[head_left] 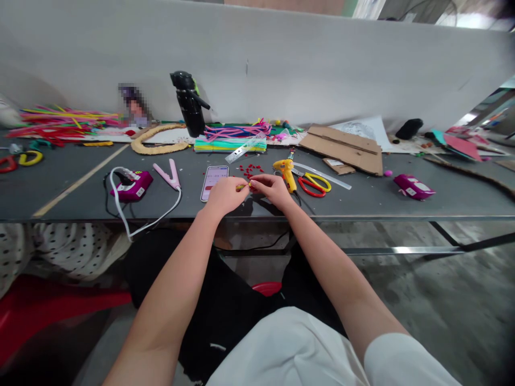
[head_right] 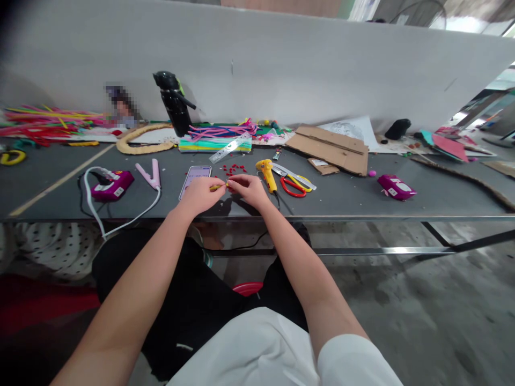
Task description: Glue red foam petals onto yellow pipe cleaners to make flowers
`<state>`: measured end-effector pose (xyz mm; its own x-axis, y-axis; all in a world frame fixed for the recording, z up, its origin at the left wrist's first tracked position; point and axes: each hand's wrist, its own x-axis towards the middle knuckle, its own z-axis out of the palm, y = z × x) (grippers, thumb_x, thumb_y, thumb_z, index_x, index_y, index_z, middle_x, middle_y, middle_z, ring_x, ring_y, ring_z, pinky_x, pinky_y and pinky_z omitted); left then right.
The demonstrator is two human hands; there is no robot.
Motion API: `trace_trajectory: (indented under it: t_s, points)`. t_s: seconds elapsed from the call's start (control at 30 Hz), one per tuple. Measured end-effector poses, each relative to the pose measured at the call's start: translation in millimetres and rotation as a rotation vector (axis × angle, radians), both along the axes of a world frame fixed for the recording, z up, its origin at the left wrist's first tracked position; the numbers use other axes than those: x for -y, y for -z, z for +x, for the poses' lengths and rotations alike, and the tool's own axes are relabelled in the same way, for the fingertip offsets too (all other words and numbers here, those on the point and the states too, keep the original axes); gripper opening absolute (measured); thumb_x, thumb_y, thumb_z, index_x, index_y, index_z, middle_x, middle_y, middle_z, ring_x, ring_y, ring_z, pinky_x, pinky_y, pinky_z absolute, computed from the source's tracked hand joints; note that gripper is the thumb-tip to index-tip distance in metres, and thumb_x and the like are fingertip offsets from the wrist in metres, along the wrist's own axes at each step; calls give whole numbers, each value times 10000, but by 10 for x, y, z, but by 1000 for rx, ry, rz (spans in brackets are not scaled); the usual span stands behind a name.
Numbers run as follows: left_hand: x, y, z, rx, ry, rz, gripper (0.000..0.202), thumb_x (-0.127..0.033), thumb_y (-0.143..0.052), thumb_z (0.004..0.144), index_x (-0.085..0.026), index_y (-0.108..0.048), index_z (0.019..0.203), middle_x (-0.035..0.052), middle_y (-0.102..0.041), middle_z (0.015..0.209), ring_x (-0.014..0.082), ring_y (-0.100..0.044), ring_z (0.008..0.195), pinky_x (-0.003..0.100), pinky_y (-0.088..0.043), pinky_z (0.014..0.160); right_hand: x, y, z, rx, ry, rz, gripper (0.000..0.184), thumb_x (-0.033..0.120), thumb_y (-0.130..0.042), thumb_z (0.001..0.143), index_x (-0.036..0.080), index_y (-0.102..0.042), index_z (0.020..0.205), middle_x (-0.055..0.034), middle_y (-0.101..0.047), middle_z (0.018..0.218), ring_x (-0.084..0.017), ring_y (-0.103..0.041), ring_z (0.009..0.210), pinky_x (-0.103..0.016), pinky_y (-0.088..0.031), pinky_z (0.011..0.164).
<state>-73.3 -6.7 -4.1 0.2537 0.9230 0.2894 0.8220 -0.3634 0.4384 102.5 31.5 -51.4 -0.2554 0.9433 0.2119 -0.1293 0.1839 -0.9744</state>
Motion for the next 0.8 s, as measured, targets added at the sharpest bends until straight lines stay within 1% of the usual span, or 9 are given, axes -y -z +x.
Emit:
trace_trajectory:
  t_s: [0.13,0.27,0.43,0.53,0.63,0.73,0.8]
  points:
    - [-12,7,-9,13,25,9,314,-368,-477,888,-211,-671,697,46,-658,680,183,-533,644,305,-316,576,-9,12,-1,-10,2,-3,385,470,-830,657,181,-757,901,-48,-754,822,-197,-701,755,-387,-585,821]
    - [-23,24,-20,50,48,8,305,-363,-479,885,-205,-668,706,42,-667,703,175,-536,658,300,-308,577,-13,14,4,-1,1,2,389,470,-828,662,175,-757,905,-46,-757,812,-189,-701,742,-370,-590,806]
    - [-20,18,-20,74,39,-6,319,-365,-487,879,-192,-673,684,44,-666,691,173,-529,651,300,-316,581,-8,-2,0,7,6,-5,431,509,-829,649,165,-756,897,-40,-749,784,-172,-688,700,-344,-598,763]
    - [-21,0,-14,109,47,-9,310,-363,-499,870,-186,-706,720,56,-691,719,177,-535,653,298,-338,591,-3,-24,-7,-7,5,-30,486,600,-767,691,163,-755,906,-41,-735,777,-169,-684,710,-324,-601,737]
    - [-27,-10,-11,144,56,-18,292,-360,-520,854,-181,-738,778,72,-720,770,188,-556,679,297,-361,607,0,-44,-6,-23,-3,-54,550,667,-694,731,164,-747,946,-50,-729,817,-169,-682,737,-324,-601,746]
    - [-29,-8,-12,162,42,-21,284,-360,-531,846,-183,-748,796,75,-722,770,194,-563,687,297,-366,610,-14,-37,2,-10,16,-21,520,644,-692,747,179,-719,979,-50,-721,880,-172,-669,785,-310,-588,736]
    - [-27,-4,-13,164,32,-19,278,-359,-538,843,-184,-748,789,74,-719,766,193,-560,683,298,-359,607,-40,-15,5,-2,72,13,482,636,-678,762,191,-679,946,-41,-699,881,-162,-653,789,-279,-571,686]
